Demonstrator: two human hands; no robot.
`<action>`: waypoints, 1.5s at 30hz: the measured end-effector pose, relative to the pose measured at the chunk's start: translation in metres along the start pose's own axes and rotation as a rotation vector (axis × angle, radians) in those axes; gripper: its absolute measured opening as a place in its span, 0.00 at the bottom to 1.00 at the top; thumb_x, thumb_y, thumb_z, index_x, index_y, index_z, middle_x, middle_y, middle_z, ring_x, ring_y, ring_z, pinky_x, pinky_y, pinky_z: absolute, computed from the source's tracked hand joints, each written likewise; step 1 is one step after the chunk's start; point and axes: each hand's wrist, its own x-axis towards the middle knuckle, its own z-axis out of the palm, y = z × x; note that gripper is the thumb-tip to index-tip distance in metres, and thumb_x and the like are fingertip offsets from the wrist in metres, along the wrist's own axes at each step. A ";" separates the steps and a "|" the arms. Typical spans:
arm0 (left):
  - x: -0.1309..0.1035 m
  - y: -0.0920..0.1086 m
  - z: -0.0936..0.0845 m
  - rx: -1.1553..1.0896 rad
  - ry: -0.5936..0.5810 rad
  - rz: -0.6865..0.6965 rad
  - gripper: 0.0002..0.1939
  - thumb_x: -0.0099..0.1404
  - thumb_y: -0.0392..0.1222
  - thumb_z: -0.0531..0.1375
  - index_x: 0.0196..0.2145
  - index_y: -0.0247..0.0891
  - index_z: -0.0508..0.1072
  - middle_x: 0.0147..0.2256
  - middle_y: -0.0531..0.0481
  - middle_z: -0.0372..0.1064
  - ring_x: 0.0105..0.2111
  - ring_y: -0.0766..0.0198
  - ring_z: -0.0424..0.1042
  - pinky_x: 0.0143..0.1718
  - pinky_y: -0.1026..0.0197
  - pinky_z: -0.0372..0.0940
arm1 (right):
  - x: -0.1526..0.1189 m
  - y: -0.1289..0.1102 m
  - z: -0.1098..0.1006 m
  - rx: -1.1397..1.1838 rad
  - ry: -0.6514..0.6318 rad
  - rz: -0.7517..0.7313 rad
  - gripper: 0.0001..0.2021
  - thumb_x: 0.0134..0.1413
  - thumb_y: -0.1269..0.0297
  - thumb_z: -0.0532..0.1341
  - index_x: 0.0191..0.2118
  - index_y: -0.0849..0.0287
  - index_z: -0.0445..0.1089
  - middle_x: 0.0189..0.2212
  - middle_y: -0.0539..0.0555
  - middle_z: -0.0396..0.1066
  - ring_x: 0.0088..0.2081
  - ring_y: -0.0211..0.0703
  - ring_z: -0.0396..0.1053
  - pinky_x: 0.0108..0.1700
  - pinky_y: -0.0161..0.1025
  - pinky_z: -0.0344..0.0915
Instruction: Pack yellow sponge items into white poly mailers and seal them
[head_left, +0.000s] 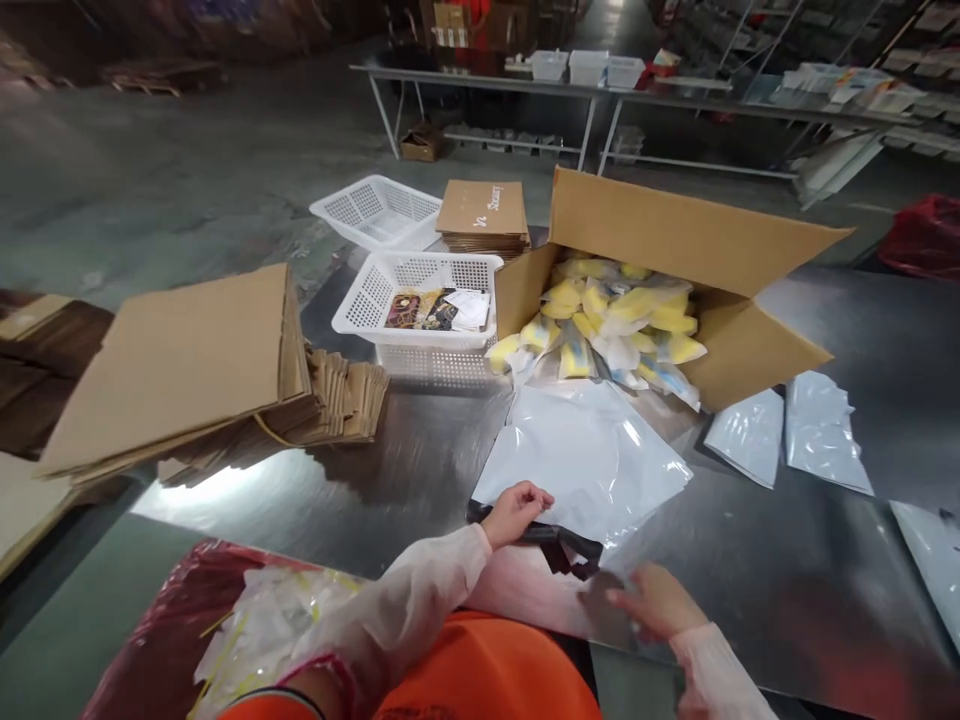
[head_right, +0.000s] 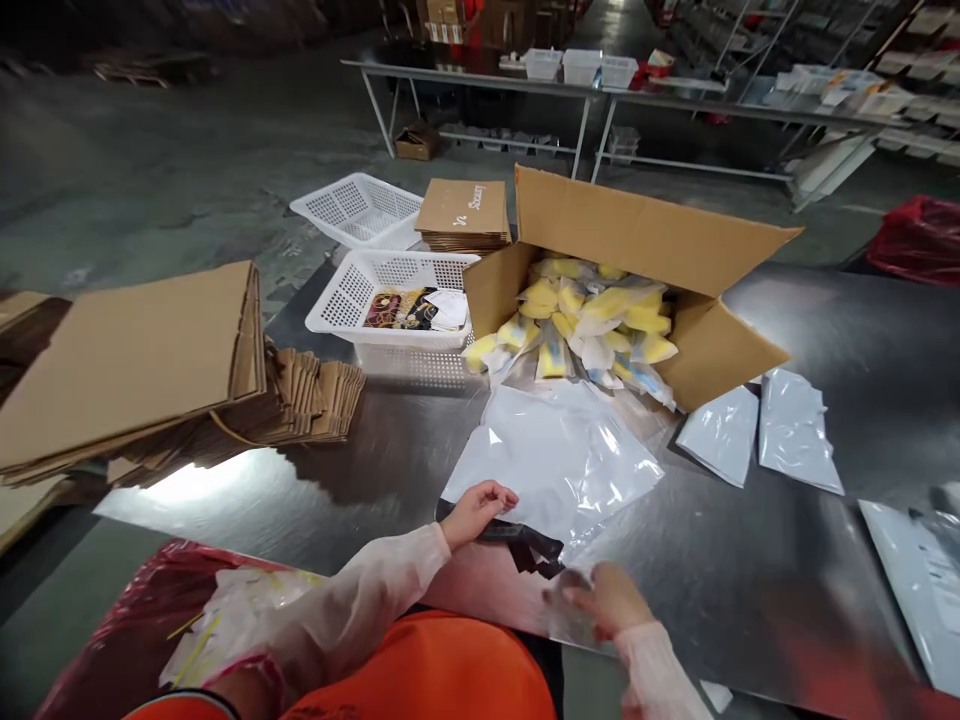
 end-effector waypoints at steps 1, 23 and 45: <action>-0.001 0.000 0.001 -0.063 -0.008 -0.004 0.13 0.55 0.46 0.63 0.26 0.36 0.64 0.36 0.44 0.74 0.37 0.62 0.73 0.45 0.57 0.64 | 0.005 0.004 0.002 -0.100 0.171 -0.017 0.11 0.50 0.59 0.60 0.33 0.60 0.74 0.26 0.57 0.72 0.26 0.45 0.70 0.27 0.38 0.61; 0.013 0.015 -0.115 1.414 -0.267 0.361 0.23 0.63 0.37 0.54 0.55 0.52 0.68 0.57 0.48 0.65 0.52 0.53 0.62 0.53 0.52 0.54 | 0.096 0.044 0.020 0.267 0.459 -0.745 0.19 0.47 0.59 0.58 0.45 0.60 0.74 0.50 0.63 0.71 0.52 0.55 0.69 0.55 0.51 0.65; 0.092 0.025 -0.011 1.429 0.327 0.341 0.32 0.62 0.57 0.56 0.61 0.41 0.62 0.61 0.38 0.54 0.55 0.42 0.57 0.52 0.46 0.54 | 0.109 -0.005 -0.009 -0.284 1.052 -0.142 0.36 0.55 0.47 0.54 0.63 0.68 0.52 0.59 0.73 0.56 0.60 0.66 0.53 0.56 0.61 0.50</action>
